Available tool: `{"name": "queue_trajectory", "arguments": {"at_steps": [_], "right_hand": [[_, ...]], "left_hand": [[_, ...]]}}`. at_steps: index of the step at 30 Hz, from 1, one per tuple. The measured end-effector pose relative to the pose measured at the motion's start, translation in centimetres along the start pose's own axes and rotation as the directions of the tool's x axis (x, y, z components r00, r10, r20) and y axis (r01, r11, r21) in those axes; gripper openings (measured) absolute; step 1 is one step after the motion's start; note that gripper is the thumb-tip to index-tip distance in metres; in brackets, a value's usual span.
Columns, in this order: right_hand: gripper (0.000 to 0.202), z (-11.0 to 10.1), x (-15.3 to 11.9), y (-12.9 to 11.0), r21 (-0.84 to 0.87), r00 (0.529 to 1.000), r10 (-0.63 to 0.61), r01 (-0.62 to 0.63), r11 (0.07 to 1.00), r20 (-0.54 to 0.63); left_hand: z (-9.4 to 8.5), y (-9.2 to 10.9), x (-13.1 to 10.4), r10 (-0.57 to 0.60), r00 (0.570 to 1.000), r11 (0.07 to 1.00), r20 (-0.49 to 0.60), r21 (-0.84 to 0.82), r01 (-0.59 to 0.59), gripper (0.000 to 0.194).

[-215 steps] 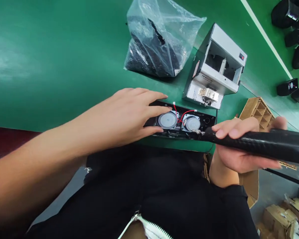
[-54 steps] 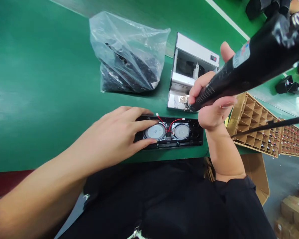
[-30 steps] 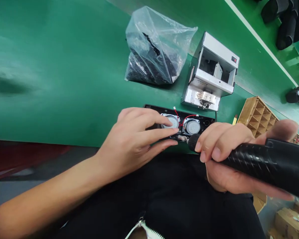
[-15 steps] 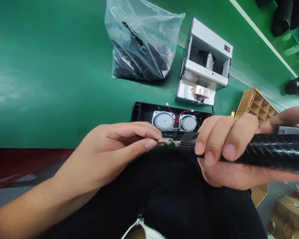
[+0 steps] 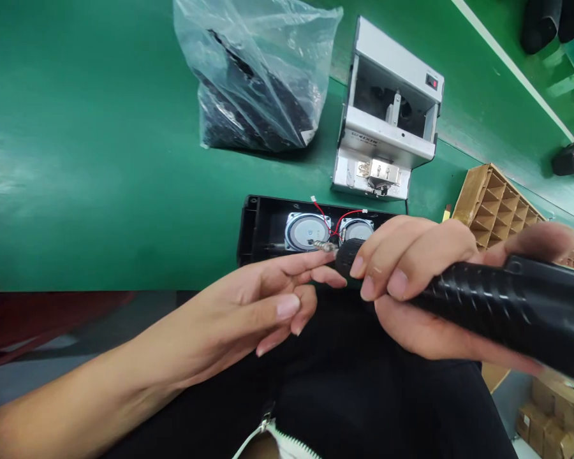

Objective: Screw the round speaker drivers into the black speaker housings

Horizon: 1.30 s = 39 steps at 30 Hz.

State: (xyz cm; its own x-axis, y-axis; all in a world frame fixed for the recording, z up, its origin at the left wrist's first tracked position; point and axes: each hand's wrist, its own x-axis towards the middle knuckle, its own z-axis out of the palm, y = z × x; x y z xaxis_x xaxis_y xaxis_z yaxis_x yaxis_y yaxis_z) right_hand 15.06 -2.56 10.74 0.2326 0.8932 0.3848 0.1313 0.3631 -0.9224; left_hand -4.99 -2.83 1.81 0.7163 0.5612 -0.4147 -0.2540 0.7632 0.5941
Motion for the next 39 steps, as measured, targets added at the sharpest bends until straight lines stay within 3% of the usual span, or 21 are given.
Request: {"name": "queue_trajectory", "arguments": {"at_steps": [2,4,6,8,10,12,14,19,23,25,28,31,34,39], "right_hand": [[0.052,0.6,0.2,0.9,0.098,0.989,-0.063,0.076,0.992,-0.135],[0.051,1.0,0.4,1.7,0.143,0.981,-0.048,0.075,0.987,-0.186],[0.043,1.0,0.4,2.1,0.128,0.987,-0.007,0.028,0.991,-0.160],[0.040,0.7,0.4,2.2,0.114,0.987,0.010,0.008,0.993,-0.158],[0.042,0.2,0.3,2.1,0.114,0.986,0.032,-0.013,0.993,-0.165],[0.046,-0.3,0.2,1.9,0.115,0.985,0.055,-0.036,0.993,-0.163],[0.047,-0.7,0.0,1.8,0.108,0.987,0.063,-0.047,0.993,-0.150],[0.040,-0.8,-0.4,1.4,0.153,0.986,0.068,-0.045,0.987,-0.151],[0.042,-0.5,-0.7,2.5,0.219,0.986,0.034,0.002,0.976,-0.162],[0.048,-0.5,-0.9,3.7,0.213,0.993,-0.024,0.047,0.976,-0.112],[0.057,-0.7,-1.3,5.5,0.146,0.996,-0.089,0.089,0.985,-0.002],[0.060,-0.7,-1.6,6.4,0.057,0.994,-0.106,0.104,0.993,0.024],[0.059,-0.6,-1.7,6.6,0.044,0.995,-0.091,0.090,0.995,0.030],[0.059,-0.6,-1.8,6.9,0.118,0.994,-0.104,0.099,0.988,0.035]], "left_hand": [[-0.9,-0.2,-0.8,0.034,0.999,0.987,-0.041,0.161,-0.027,0.072],[-1.8,-0.3,-1.4,0.236,0.966,0.886,-0.106,0.432,-0.169,0.051],[-2.3,-0.2,-1.7,0.529,0.842,0.618,-0.107,0.728,-0.296,0.027],[-2.6,-0.2,-1.4,0.724,0.690,0.296,-0.016,0.910,-0.289,0.017],[-2.6,-0.2,-0.7,0.772,0.631,0.075,0.077,0.975,-0.210,0.018],[-2.5,-0.2,0.1,0.766,0.624,-0.066,0.151,0.985,-0.158,0.022],[-2.4,-0.3,0.9,0.750,0.628,-0.138,0.208,0.978,-0.158,0.024],[-2.3,-0.8,1.5,0.699,0.669,-0.133,0.251,0.966,-0.223,0.027],[-3.3,-0.6,1.2,0.722,0.648,-0.186,0.241,0.970,-0.154,0.027],[-4.0,0.0,1.1,0.714,0.649,-0.239,0.263,0.963,-0.127,0.027],[-4.5,0.9,1.2,0.634,0.720,-0.288,0.282,0.950,-0.119,0.026],[-4.2,1.6,1.8,0.590,0.778,-0.237,0.216,0.967,-0.090,0.022],[-3.7,1.9,2.4,0.577,0.787,-0.250,0.220,0.964,-0.087,0.017],[-3.6,2.1,2.8,0.576,0.746,-0.387,0.335,0.915,-0.113,0.019]]}}
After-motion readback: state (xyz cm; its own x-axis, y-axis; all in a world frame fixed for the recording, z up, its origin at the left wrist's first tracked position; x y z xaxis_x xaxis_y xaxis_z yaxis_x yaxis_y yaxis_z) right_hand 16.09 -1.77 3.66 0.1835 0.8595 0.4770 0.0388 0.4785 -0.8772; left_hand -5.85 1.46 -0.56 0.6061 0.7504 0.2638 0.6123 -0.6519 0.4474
